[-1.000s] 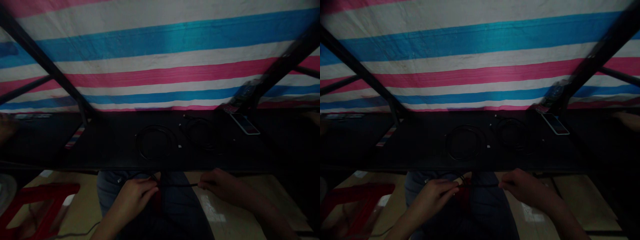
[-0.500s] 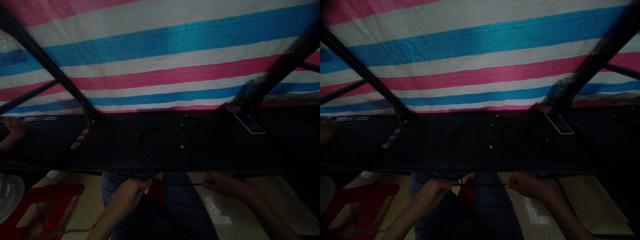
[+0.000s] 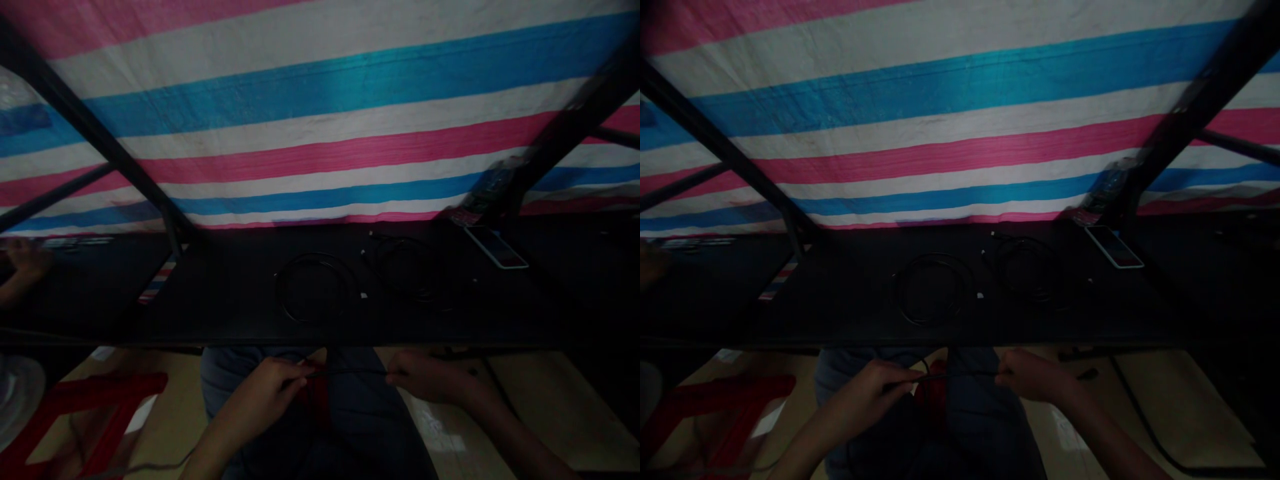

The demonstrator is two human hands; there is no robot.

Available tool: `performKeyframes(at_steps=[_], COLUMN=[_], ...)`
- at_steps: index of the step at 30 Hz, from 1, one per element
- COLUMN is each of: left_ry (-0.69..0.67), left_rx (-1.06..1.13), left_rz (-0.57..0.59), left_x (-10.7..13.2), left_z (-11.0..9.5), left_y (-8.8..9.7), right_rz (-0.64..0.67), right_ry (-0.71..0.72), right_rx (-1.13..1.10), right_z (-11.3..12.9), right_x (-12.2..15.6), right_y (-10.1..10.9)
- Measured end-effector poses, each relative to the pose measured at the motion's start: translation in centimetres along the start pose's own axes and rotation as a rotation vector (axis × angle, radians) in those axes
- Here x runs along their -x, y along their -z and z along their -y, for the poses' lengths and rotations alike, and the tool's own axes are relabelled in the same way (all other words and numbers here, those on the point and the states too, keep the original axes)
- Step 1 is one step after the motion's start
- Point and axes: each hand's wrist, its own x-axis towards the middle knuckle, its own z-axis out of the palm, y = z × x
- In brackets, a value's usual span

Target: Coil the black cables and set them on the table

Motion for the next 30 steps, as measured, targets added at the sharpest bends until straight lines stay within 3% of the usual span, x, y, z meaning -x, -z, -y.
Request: performKeyframes(at_steps=[3, 6, 9, 14, 18, 21, 25, 27, 30], left_ry=[0.060, 0.034, 0.024, 0.092, 0.127, 0.159, 0.102, 0.077, 0.093], left_rx=[-0.022, -0.016, -0.022, 0.005, 0.033, 0.002, -0.030, -0.031, 0.010], left_rz=[0.020, 0.063, 0.096, 0.078, 0.034, 0.000, 0.052, 0.090, 0.078], left_x=[-0.3, -1.0, -1.5, -1.2, -0.5, -0.7, -1.5, -1.7, -1.3], left_z=[-0.3, -1.1, -1.6, -0.5, 0.5, 0.5, -0.4, -0.6, -0.2], left_y=[-0.5, -1.8, -2.8, -1.8, -0.5, -1.2, -3.2, -3.5, -2.6], right_rz=[0.042, 0.042, 0.106, 0.039, -0.017, -0.011, 0.063, 0.097, 0.055], right_ry=[0.078, 0.231, 0.249, 0.025, -0.005, 0.110, 0.283, 0.269, 0.149], right_rx=[0.013, -0.091, -0.082, 0.063, 0.157, 0.063, -0.129, -0.129, -0.022], right_z=[1.5, 4.4, 6.0, 3.3, 1.1, 2.2, 5.3, 5.8, 4.4], right_x=[-0.2, -0.3, -0.7, -1.4, -1.7, -1.7, -1.8, -1.9, -2.0], right_y=[-0.3, -0.7, -1.2, -1.4, -1.3, -1.8, -2.5, -2.5, -1.8])
